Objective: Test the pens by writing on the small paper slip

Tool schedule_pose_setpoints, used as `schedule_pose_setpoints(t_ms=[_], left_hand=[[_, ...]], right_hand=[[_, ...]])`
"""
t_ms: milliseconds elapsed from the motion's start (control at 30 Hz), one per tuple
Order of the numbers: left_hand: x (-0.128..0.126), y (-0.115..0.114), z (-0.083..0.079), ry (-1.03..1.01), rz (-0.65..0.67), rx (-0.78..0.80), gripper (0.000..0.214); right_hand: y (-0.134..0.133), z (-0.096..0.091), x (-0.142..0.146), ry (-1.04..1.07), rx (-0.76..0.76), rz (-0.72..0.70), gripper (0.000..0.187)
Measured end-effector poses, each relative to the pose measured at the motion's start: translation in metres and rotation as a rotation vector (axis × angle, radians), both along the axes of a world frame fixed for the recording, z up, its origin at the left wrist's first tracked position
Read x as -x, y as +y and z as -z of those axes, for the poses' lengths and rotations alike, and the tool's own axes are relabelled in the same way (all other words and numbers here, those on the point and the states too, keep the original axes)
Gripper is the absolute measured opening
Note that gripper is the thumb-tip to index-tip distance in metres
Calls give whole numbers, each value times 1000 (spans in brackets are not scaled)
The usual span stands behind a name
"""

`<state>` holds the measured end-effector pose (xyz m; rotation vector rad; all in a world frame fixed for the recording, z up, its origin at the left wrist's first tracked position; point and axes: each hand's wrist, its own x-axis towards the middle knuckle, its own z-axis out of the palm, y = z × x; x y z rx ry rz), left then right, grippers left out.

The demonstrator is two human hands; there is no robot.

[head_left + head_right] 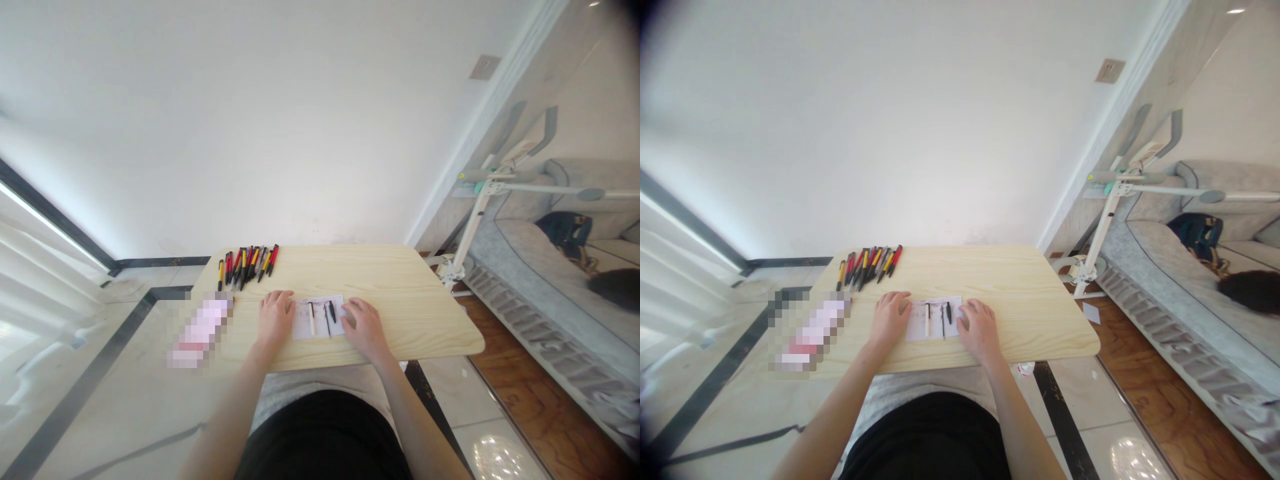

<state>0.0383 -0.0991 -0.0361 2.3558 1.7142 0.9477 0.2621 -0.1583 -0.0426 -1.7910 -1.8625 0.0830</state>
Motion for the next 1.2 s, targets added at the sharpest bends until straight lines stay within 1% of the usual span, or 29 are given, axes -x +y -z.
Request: schedule_pose_setpoints(t_ms=[67, 167, 367, 600, 1200], left_hand=[[-1, -6, -2, 3, -1, -15, 23], [-1, -17, -2, 28, 40, -10, 19], [0, -30, 4, 80, 77, -11, 21], [1, -33, 10, 120, 81, -19, 23], [1, -34, 8, 93, 93, -11, 23]], right_hand=[[0, 0, 0, -3, 0, -2, 26], [1, 1, 0, -4, -1, -7, 25], [0, 0, 0, 6, 2, -3, 26], [0, 0, 0, 2, -5, -6, 26], [0, 0, 0, 5, 1, -8, 26]])
